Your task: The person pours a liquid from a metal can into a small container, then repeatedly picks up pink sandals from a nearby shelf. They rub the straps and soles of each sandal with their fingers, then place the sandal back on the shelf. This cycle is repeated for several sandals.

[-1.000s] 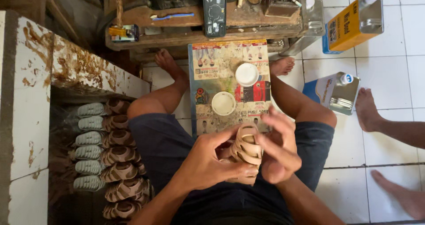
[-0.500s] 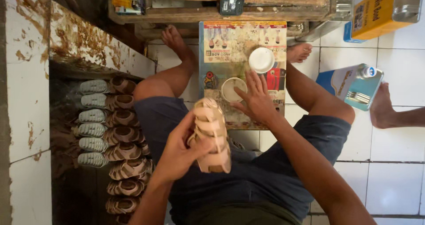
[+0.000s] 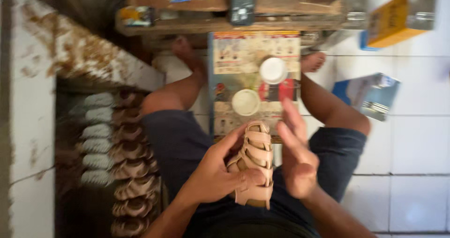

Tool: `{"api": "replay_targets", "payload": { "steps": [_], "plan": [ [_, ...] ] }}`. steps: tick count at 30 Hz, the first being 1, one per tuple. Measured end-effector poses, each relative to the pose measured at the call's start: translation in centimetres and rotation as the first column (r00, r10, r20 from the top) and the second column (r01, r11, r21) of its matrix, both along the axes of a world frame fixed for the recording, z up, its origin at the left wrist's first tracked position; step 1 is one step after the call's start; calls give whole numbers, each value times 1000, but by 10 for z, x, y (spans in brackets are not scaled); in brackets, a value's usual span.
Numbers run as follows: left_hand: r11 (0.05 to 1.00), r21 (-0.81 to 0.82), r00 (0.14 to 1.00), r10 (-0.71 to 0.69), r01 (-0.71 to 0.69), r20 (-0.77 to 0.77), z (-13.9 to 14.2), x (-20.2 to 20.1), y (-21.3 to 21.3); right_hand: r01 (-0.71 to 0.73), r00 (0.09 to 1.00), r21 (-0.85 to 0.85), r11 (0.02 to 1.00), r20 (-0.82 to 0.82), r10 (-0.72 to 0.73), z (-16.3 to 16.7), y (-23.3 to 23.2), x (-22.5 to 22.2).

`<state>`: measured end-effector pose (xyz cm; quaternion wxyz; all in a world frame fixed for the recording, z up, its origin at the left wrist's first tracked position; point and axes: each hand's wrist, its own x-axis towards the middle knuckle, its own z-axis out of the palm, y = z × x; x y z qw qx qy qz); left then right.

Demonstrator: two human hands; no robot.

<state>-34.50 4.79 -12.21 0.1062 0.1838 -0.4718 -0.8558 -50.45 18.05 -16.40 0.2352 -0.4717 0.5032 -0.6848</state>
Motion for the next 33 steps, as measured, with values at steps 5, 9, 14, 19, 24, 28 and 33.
{"api": "replay_targets", "payload": {
  "steps": [5,9,14,19,24,28,33],
  "plan": [
    [989,-130,997,-72,69,-16,8,-10,6,83,983,-284,955,-132,-124,-2,-5,13],
    [984,-153,996,-94,94,8,11,-13,10,253,967,-32,967,-31,-254,-8,5,10],
    [987,-125,994,-99,105,53,15,-18,12,370,873,-154,916,-281,-400,-13,9,4],
    [986,-133,992,-91,101,85,17,-19,11,330,871,-159,931,-330,-365,-12,13,2],
    [987,-109,988,-105,117,114,14,-20,14,234,953,-142,962,-162,-256,-12,16,8],
    [997,41,996,-70,68,52,12,-24,15,276,922,-262,925,-199,-332,-20,9,14],
    [998,19,996,-58,57,62,12,-24,17,392,835,-254,884,-304,-458,-22,11,10]
  ]
}}
